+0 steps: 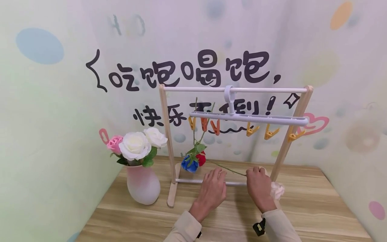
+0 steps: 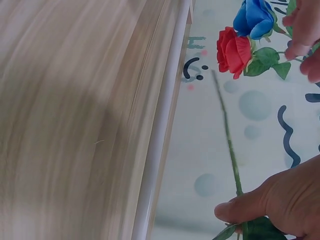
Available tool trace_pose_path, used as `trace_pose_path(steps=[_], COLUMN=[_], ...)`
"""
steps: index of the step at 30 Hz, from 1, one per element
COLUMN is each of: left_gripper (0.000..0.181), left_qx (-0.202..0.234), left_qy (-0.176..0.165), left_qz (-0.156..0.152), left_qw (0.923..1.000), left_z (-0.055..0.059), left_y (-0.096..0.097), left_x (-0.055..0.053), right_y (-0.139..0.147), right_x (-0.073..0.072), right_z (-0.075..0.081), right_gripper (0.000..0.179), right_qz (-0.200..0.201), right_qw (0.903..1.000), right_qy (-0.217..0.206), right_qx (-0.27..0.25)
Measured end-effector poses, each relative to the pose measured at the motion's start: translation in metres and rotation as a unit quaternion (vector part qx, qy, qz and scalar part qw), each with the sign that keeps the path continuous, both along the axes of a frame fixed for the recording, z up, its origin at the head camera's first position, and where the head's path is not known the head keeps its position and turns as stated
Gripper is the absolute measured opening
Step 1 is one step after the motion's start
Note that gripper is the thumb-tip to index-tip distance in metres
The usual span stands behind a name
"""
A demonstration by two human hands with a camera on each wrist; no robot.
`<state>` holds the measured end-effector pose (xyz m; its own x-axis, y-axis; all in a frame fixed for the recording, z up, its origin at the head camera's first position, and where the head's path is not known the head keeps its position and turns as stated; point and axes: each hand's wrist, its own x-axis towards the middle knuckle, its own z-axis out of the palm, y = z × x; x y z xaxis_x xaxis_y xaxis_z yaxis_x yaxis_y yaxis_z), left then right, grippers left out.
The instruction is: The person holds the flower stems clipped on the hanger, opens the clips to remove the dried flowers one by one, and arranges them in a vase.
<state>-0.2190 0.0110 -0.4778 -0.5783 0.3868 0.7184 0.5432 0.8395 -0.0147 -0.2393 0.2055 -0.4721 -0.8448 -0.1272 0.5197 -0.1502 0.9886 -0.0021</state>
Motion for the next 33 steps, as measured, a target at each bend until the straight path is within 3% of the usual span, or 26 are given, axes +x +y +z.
trace_pose_path(steps=[7, 13, 21, 27, 33], left_gripper=[0.038, 0.043, 0.037, 0.025, 0.036], left_qx=[-0.016, -0.026, -0.053, -0.044, -0.027], left_qy=[-0.037, -0.059, -0.069, -0.083, -0.125], left_qz=[0.032, 0.048, 0.023, 0.012, 0.008], left_qw=[0.9987, 0.9968, 0.9959, 0.9955, 0.9918], left_z=[-0.008, -0.013, -0.016, -0.013, -0.008], left_y=[-0.003, -0.007, -0.012, -0.013, -0.018], left_x=[-0.003, -0.007, -0.008, -0.005, 0.0], right_y=[-0.005, -0.015, -0.028, -0.034, -0.038], right_x=[0.004, 0.006, 0.005, 0.004, 0.001], right_z=[0.005, 0.013, 0.015, 0.014, 0.011], right_gripper=[0.006, 0.007, 0.011, 0.022, 0.021], right_qz=[0.025, 0.038, 0.106, 0.137, 0.164], right_qw=[0.9986, 0.9939, 0.9786, 0.9722, 0.9658], right_qy=[0.027, 0.084, 0.173, 0.187, 0.198], right_qx=[0.038, 0.06, 0.03, 0.034, 0.03])
